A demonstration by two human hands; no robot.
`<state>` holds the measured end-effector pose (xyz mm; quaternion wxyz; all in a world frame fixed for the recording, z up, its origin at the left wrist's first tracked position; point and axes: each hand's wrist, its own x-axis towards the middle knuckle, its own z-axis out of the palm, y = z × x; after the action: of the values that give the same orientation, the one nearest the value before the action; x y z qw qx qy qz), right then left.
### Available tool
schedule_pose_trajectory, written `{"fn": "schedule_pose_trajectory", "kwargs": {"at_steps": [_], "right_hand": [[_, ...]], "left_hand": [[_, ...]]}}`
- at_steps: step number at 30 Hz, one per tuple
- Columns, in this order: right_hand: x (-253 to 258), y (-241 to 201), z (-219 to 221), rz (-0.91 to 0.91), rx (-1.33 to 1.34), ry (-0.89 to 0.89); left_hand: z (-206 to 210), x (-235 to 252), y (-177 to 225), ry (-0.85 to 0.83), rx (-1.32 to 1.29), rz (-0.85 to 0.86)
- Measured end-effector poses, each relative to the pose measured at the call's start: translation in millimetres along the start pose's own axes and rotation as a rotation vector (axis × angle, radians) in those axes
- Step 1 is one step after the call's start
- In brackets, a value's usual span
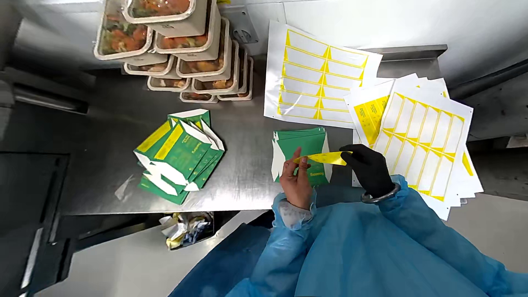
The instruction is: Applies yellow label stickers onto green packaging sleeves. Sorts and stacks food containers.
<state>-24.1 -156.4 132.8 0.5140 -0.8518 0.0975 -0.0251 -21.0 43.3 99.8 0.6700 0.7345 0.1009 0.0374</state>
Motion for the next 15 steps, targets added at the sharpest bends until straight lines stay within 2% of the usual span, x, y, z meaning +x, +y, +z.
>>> {"fn": "schedule_pose_trajectory", "kwargs": {"at_steps": [3,6,10,15], "right_hand": [[11.1,6.5,18.9,0.013,0.035,0.016],[26.9,7.5,34.6,0.151,0.078,0.021],[46.4,9.2,55.0,0.352,0.119,0.056],[66.9,30.5,86.8,0.347,-0.020,0.075]], "left_hand": [[-17.9,15.4,-0.9,0.051,0.008,-0.120],[-30.8,34.1,-15.7,0.084,0.034,-0.126],[-39.5,55.3,-30.1,0.031,0.155,-0.177],[-36.1,80.2,-48.3,0.046,0.463,-0.190]]}}
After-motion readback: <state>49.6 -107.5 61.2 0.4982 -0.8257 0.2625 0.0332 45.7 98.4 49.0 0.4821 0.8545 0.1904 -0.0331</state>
